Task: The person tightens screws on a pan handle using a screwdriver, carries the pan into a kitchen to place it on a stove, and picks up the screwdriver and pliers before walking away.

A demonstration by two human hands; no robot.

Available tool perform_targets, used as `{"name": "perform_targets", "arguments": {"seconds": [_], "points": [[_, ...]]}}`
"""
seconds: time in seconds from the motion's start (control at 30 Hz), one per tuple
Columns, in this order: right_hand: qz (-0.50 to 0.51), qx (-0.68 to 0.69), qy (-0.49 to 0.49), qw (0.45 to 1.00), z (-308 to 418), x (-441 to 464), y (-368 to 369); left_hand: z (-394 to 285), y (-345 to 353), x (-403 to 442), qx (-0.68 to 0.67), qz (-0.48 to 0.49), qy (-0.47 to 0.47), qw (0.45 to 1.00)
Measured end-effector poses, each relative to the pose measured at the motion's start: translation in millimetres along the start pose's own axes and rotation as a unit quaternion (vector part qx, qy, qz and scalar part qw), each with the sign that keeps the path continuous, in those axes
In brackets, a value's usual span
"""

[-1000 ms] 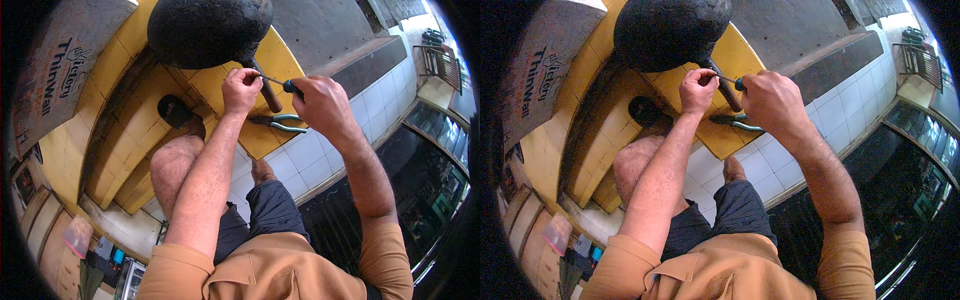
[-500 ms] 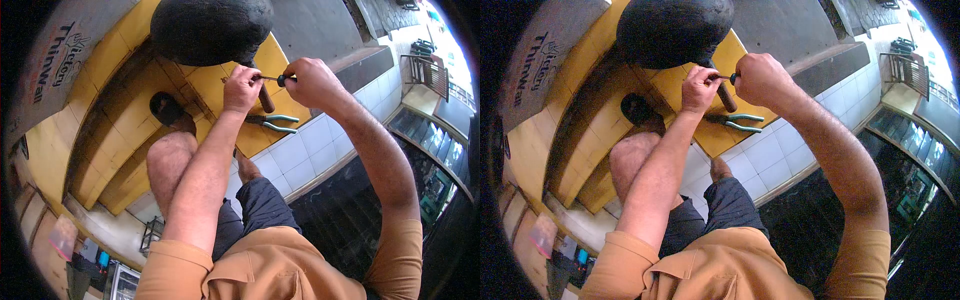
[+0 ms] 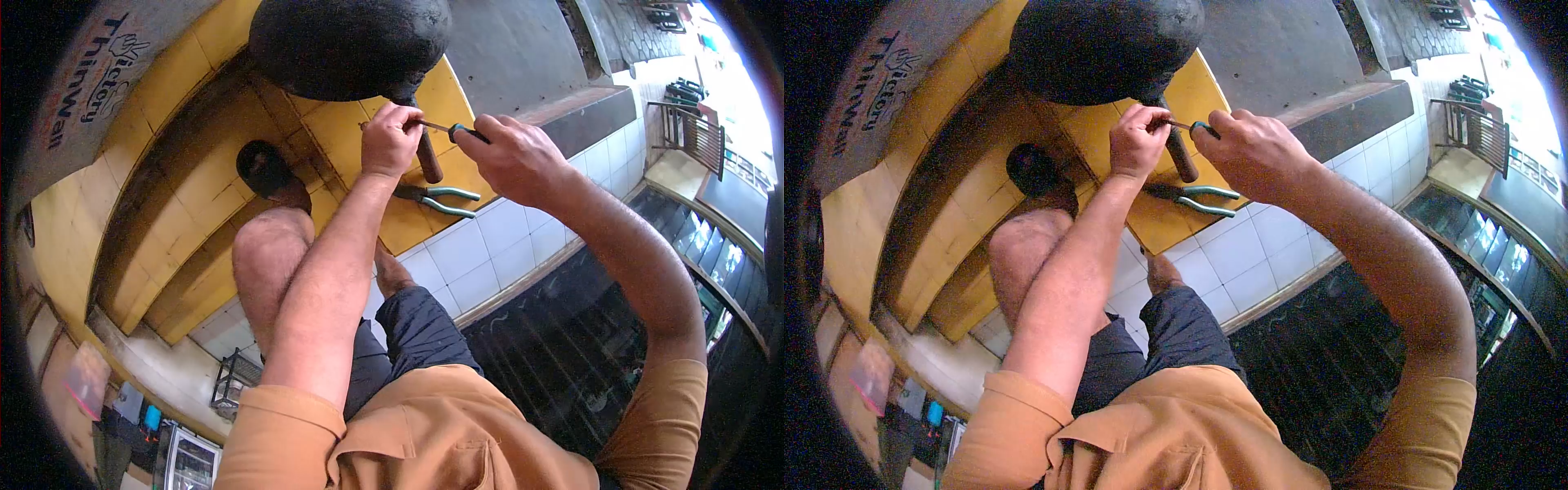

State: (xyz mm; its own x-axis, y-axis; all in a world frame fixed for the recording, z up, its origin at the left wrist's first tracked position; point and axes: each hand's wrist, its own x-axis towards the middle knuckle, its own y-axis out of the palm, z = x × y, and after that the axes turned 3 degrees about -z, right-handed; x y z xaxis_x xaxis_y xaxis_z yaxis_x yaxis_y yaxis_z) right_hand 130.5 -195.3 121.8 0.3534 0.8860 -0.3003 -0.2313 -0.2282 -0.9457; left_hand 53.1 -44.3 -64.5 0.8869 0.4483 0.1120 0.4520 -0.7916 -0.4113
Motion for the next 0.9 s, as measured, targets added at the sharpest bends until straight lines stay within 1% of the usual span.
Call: {"name": "perform_targets", "arguments": {"seconds": [0.07, 0.13, 0.17, 0.27, 0.33, 0.47, 0.53, 0.57, 0.63, 0.67, 0.77, 0.83, 0.87, 0.9], "points": [[-0.01, -0.011, -0.013, 1.0, 0, 5, -1, 2, -1, 2, 0.013, 0.005, 0.011, 1.0], [0.035, -0.004, 0.021, 0.999, 3, 13, -7, -1, 1, 0, -0.044, 0.011, -0.024, 0.999], [0.037, -0.004, 0.02, 0.999, 3, 16, -8, -2, 1, 0, -0.03, 0.032, -0.044, 0.998], [0.049, 0.02, 0.044, 0.998, 2, 18, -12, -4, 1, 0, -0.046, 0.033, -0.063, 0.996], [0.044, 0.035, 0.069, 0.996, 2, 15, -10, -1, 2, 1, -0.042, 0.032, -0.052, 0.997], [0.018, 0.06, 0.08, 0.995, 7, 11, -1, 2, 4, 2, -0.028, 0.046, -0.037, 0.998], [0.013, 0.082, 0.116, 0.99, 8, 12, 1, 1, 2, 2, -0.019, 0.046, -0.026, 0.998], [0.013, 0.082, 0.119, 0.989, 8, 13, 2, 0, 2, 3, -0.01, 0.045, -0.016, 0.999], [0.012, 0.113, 0.156, 0.981, 10, 15, -1, -3, 1, 3, -0.016, 0.053, -0.029, 0.998], [0.012, 0.113, 0.157, 0.981, 8, 17, 0, -4, 1, 3, -0.02, 0.06, -0.043, 0.997], [0.006, 0.13, 0.154, 0.979, 7, 20, 1, 0, 2, 4, -0.019, 0.062, -0.038, 0.997], [-0.007, 0.156, 0.193, 0.969, 10, 21, -2, -1, 2, 4, -0.02, 0.06, -0.034, 0.997], [-0.006, 0.155, 0.194, 0.969, 10, 21, -2, -2, 2, 4, -0.021, 0.056, -0.031, 0.998], [-0.026, 0.164, 0.202, 0.965, 9, 21, 0, -1, 2, 4, -0.023, 0.057, -0.031, 0.998]]}}
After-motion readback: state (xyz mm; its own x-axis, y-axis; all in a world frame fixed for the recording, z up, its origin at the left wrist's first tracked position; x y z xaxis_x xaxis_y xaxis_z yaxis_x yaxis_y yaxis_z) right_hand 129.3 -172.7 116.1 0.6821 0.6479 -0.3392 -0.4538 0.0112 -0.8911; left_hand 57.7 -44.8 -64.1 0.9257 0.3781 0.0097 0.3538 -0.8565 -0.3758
